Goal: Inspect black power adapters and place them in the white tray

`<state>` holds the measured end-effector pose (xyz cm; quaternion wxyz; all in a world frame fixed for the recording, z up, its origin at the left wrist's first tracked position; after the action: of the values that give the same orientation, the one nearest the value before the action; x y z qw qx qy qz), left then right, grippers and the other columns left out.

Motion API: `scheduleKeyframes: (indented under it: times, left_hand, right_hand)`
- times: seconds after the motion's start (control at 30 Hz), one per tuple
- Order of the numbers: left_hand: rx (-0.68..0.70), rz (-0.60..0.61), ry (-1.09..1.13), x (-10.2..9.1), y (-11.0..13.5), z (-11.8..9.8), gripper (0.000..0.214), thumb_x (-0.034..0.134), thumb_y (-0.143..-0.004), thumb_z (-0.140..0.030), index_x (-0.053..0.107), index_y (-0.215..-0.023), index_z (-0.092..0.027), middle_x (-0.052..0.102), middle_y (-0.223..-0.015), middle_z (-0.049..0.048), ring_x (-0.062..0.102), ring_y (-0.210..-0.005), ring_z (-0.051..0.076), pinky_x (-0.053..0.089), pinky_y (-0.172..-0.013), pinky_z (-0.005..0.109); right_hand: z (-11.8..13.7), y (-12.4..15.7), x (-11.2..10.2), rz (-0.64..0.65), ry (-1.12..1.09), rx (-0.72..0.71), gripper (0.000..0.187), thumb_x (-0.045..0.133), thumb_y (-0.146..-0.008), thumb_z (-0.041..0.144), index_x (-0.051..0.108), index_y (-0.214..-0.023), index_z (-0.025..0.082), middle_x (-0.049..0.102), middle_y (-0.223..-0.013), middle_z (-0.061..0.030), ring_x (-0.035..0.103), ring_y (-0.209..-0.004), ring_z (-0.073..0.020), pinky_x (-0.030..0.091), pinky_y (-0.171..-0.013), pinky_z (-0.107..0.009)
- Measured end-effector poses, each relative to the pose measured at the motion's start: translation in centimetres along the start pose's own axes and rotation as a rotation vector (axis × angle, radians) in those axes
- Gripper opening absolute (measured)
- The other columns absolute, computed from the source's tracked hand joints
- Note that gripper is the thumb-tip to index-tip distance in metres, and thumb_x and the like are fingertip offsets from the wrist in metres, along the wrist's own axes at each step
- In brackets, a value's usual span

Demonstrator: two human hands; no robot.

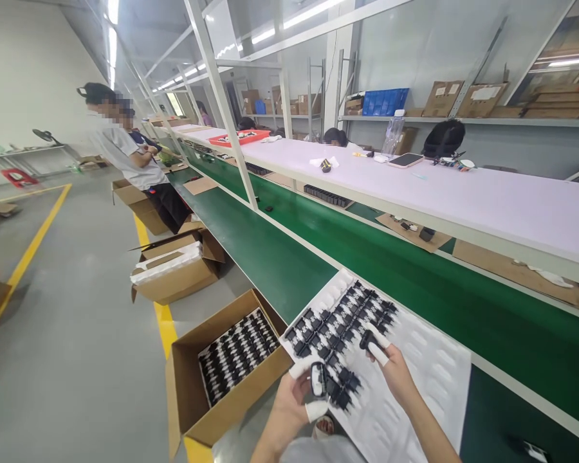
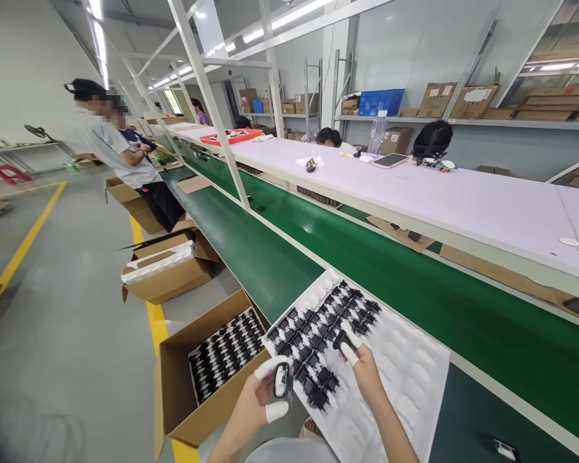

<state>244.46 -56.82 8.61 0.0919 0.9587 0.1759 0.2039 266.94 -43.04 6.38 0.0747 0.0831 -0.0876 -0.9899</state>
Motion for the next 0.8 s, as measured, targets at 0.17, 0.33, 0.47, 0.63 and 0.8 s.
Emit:
scheduleKeyframes:
  times: [0.17, 0.33, 0.47, 0.63, 0.8]
  left_hand:
    - [0.161, 0.106, -0.237, 3.3, 0.5, -5.8, 0.057, 0.082, -0.051, -0.015, 0.071, -0.107, -0.022, 0.072, -0.107, 0.0062, 0.067, -0.097, 0.025, 0.052, -0.096, 0.04]
    - [0.542, 0.096, -0.641, 7.1, 2.7, -12.2, 0.05, 0.074, -0.061, -0.012, 0.066, -0.109, -0.023, 0.069, -0.109, 0.0072, 0.067, -0.101, 0.026, 0.056, -0.089, 0.041]
    - [0.67, 0.143, -0.661, 9.5, 4.1, -14.4, 0.05, 0.07, -0.064, -0.008, 0.064, -0.111, -0.023, 0.066, -0.096, 0.0029, 0.068, -0.081, 0.018, 0.058, -0.071, 0.031]
    - [0.754, 0.175, -0.652, 10.7, 5.1, -15.7, 0.055, 0.076, -0.062, -0.008, 0.063, -0.112, -0.026, 0.065, -0.095, 0.0011, 0.066, -0.08, 0.016, 0.057, -0.068, 0.027]
    - [0.809, 0.192, -0.685, 11.4, 5.8, -16.2, 0.054, 0.08, -0.062, -0.011, 0.062, -0.112, -0.025, 0.065, -0.094, 0.0013, 0.065, -0.08, 0.015, 0.057, -0.069, 0.026]
  right_hand:
    - [7.3, 5.4, 0.4, -0.006, -0.133, -0.106, 0.044, 0.077, -0.066, 0.05, 0.073, -0.1, 0.022, 0.067, -0.079, -0.0034, 0.061, -0.069, -0.019, 0.056, -0.067, -0.031]
    - [14.6, 9.5, 0.4, -0.013, -0.057, -0.323, 0.025, 0.074, -0.077, 0.04, 0.076, -0.096, 0.025, 0.063, -0.073, -0.0017, 0.058, -0.067, -0.0168, 0.056, -0.063, -0.027]
    - [18.2, 11.1, 0.9, -0.014, -0.021, -0.431, 0.029, 0.072, -0.08, 0.034, 0.073, -0.107, 0.026, 0.063, -0.069, 0.0005, 0.06, -0.059, -0.0147, 0.055, -0.054, -0.024]
    - [19.7, 12.0, 0.5, -0.075, -0.019, -0.506, 0.02, 0.072, -0.079, 0.025, 0.072, -0.099, 0.026, 0.064, -0.067, 0.0026, 0.058, -0.053, -0.0116, 0.053, -0.049, -0.019]
    - [20.7, 13.0, 0.2, -0.097, 0.033, -0.564, 0.02, 0.074, -0.077, 0.021, 0.072, -0.096, 0.025, 0.061, -0.064, 0.0041, 0.055, -0.051, -0.0093, 0.052, -0.05, -0.016]
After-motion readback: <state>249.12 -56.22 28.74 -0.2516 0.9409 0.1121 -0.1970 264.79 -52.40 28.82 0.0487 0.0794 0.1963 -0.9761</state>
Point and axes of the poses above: each hand's wrist, its own y-axis away from the middle knuckle, its own x-axis out of the palm, z = x × y, the point moved 10 cm from there along -y, towards the middle knuckle
